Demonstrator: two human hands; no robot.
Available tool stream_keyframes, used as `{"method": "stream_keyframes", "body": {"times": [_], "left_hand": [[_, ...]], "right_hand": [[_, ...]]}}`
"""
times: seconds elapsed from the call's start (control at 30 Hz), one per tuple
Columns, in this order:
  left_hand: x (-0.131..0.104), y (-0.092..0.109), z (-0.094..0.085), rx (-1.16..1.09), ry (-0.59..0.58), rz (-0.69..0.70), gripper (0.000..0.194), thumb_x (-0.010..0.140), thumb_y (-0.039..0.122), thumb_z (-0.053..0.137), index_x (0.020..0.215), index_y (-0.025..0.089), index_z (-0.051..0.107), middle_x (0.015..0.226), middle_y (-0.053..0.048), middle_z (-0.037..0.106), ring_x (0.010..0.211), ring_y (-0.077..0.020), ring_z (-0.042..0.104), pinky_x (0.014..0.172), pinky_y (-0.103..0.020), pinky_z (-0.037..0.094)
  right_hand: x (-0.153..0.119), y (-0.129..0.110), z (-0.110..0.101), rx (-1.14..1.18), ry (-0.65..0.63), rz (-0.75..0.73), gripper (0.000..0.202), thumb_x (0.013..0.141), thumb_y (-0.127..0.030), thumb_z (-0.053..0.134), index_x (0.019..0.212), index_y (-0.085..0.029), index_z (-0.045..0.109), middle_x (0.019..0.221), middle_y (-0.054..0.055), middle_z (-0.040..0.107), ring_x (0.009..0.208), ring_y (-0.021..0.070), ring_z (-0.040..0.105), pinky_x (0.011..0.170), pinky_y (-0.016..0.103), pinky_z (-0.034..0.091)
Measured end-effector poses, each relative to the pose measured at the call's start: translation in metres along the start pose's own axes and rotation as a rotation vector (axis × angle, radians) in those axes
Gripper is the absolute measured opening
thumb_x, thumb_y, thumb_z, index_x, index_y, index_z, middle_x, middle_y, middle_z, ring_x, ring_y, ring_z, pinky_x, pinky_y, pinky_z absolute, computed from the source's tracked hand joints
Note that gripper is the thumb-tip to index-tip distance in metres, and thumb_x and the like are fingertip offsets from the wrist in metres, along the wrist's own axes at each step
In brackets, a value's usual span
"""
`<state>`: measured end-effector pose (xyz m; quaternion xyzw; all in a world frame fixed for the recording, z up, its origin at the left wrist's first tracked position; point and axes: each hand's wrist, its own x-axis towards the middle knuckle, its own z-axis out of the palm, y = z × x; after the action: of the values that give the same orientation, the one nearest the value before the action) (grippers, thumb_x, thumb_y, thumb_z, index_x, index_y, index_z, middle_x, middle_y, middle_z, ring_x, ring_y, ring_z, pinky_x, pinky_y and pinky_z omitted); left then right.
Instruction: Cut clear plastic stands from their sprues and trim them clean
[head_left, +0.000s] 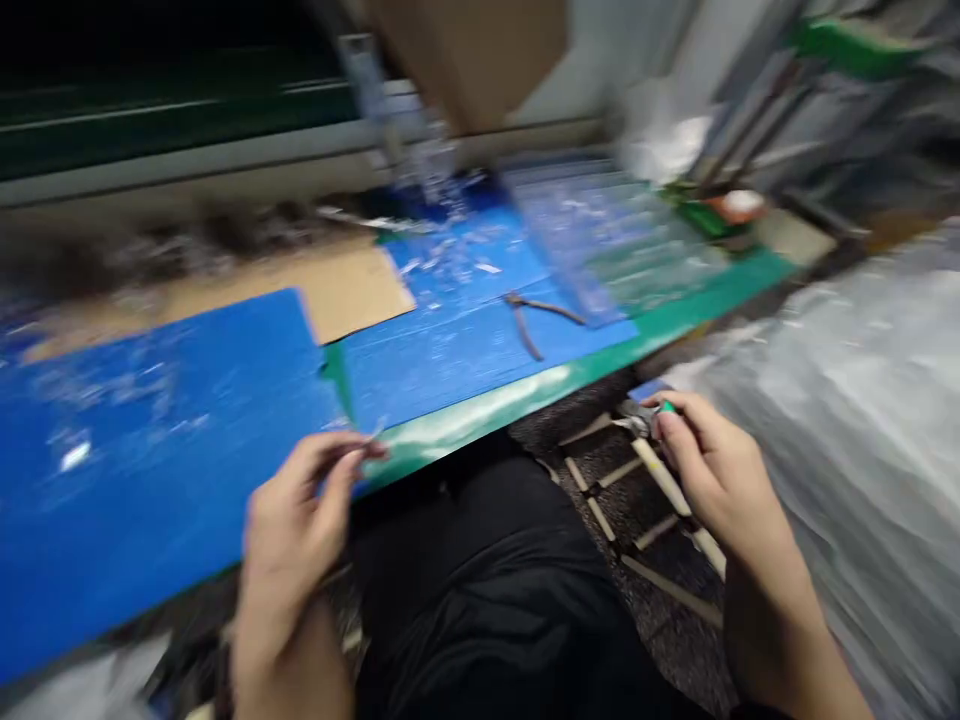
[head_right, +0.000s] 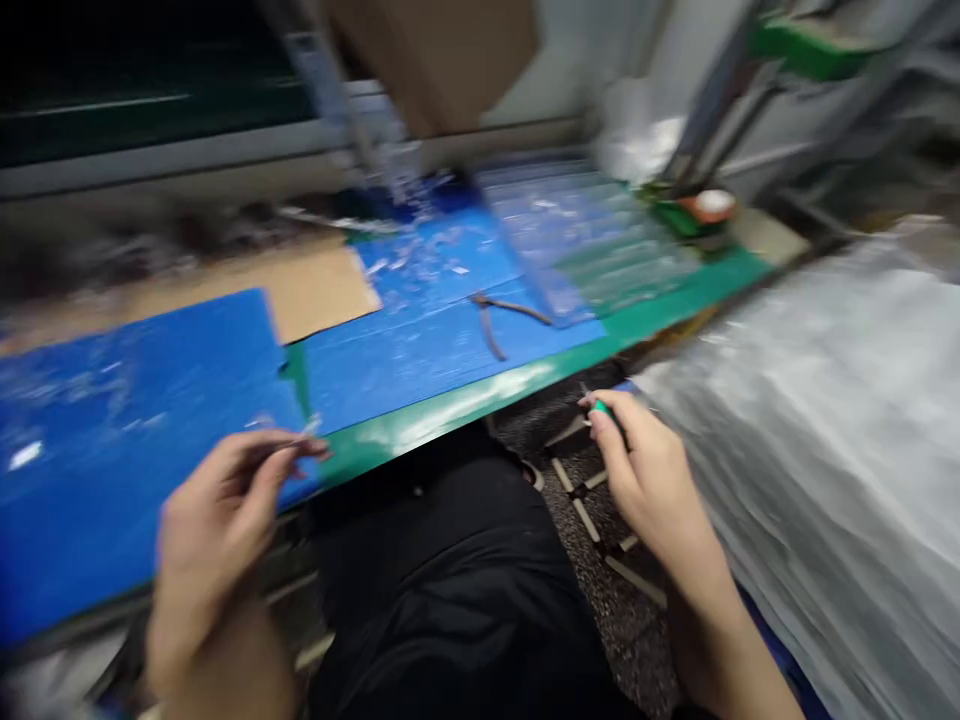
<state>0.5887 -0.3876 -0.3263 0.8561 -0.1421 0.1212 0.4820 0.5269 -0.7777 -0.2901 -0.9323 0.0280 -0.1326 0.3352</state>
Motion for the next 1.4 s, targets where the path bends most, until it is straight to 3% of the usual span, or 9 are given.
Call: {"method": "stream_keyframes", "body": {"times": [0.07, 0.13, 0.27, 0.4, 0.53, 0.63, 1.03, 1.2, 1.4], "left_hand": [[-0.025, -0.01, -0.012, 0.044, 0.03, -0.073, 0.014, 0.115, 0.03, 0.058, 0.116, 0.021, 0.069, 0.098, -0.003, 0.077, 0.084, -0.0158, 0.074, 0.078, -0.027, 0.06], [-0.037, -0.015, -0.013, 0.058, 0.037, -0.063, 0.013, 0.114, 0.027, 0.059, 0.121, 0.021, 0.068, 0.1, -0.004, 0.075, 0.086, -0.0154, 0.073, 0.079, -0.026, 0.058], [-0.046, -0.014, -0.011, 0.077, 0.082, 0.072, 0.012, 0.114, 0.022, 0.06, 0.121, 0.02, 0.07, 0.094, -0.004, 0.073, 0.081, -0.0149, 0.067, 0.077, -0.027, 0.054], [-0.051, -0.012, -0.016, 0.088, 0.14, 0.128, 0.014, 0.111, 0.012, 0.06, 0.118, 0.018, 0.072, 0.096, -0.006, 0.076, 0.089, -0.018, 0.07, 0.082, -0.032, 0.053], [-0.053, -0.011, -0.018, 0.072, 0.187, 0.09, 0.02, 0.109, 0.009, 0.061, 0.123, 0.018, 0.073, 0.098, -0.006, 0.077, 0.089, -0.0172, 0.071, 0.081, -0.031, 0.053], [-0.052, -0.013, -0.017, 0.066, 0.18, 0.07, 0.021, 0.109, 0.009, 0.063, 0.123, 0.018, 0.074, 0.097, -0.005, 0.077, 0.087, -0.0171, 0.071, 0.08, -0.031, 0.051], [-0.047, -0.012, -0.016, 0.079, 0.156, 0.134, 0.014, 0.11, 0.013, 0.064, 0.12, 0.017, 0.074, 0.094, -0.005, 0.076, 0.082, -0.0166, 0.068, 0.075, -0.034, 0.047], [-0.051, -0.01, -0.015, 0.018, 0.154, 0.123, 0.012, 0.111, 0.015, 0.064, 0.118, 0.018, 0.074, 0.092, -0.005, 0.077, 0.078, -0.0163, 0.067, 0.073, -0.034, 0.047], [-0.055, -0.008, -0.015, -0.101, 0.144, 0.033, 0.013, 0.112, 0.018, 0.064, 0.113, 0.02, 0.077, 0.092, -0.006, 0.078, 0.081, -0.0172, 0.07, 0.073, -0.031, 0.053]], "right_hand": [[0.024, -0.027, 0.056, 0.104, -0.197, -0.195, 0.022, 0.117, -0.035, 0.053, 0.127, -0.024, 0.07, 0.118, 0.008, 0.081, 0.106, 0.0258, 0.078, 0.092, 0.036, 0.057], [0.036, -0.055, 0.096, 0.204, -0.364, -0.318, 0.021, 0.117, -0.031, 0.053, 0.128, -0.023, 0.069, 0.124, 0.009, 0.082, 0.111, 0.0244, 0.079, 0.096, 0.034, 0.058], [0.044, -0.094, 0.131, 0.287, -0.552, -0.466, 0.022, 0.118, -0.027, 0.051, 0.133, -0.021, 0.067, 0.127, 0.009, 0.081, 0.11, 0.0232, 0.08, 0.095, 0.033, 0.058], [0.052, -0.113, 0.139, 0.282, -0.644, -0.587, 0.023, 0.117, -0.025, 0.053, 0.137, -0.021, 0.064, 0.122, 0.009, 0.08, 0.105, 0.0242, 0.08, 0.087, 0.034, 0.057], [0.058, -0.123, 0.141, 0.243, -0.642, -0.707, 0.023, 0.115, -0.023, 0.057, 0.135, -0.019, 0.067, 0.094, 0.004, 0.072, 0.077, 0.0192, 0.07, 0.066, 0.032, 0.049], [0.059, -0.125, 0.142, 0.239, -0.626, -0.757, 0.027, 0.115, -0.022, 0.057, 0.14, -0.017, 0.067, 0.09, 0.003, 0.067, 0.071, 0.0172, 0.063, 0.064, 0.032, 0.046], [0.06, -0.121, 0.143, 0.183, -0.609, -0.686, 0.029, 0.116, -0.027, 0.059, 0.141, -0.022, 0.07, 0.089, 0.002, 0.068, 0.068, 0.0167, 0.063, 0.061, 0.033, 0.044], [0.071, -0.114, 0.163, 0.081, -0.461, -0.553, 0.024, 0.116, -0.032, 0.059, 0.13, -0.024, 0.076, 0.104, 0.008, 0.083, 0.087, 0.0284, 0.079, 0.076, 0.04, 0.058], [0.07, -0.121, 0.159, 0.275, -0.511, -0.537, 0.023, 0.114, -0.025, 0.062, 0.132, -0.026, 0.076, 0.126, 0.007, 0.084, 0.109, 0.0302, 0.083, 0.092, 0.045, 0.065]]}}
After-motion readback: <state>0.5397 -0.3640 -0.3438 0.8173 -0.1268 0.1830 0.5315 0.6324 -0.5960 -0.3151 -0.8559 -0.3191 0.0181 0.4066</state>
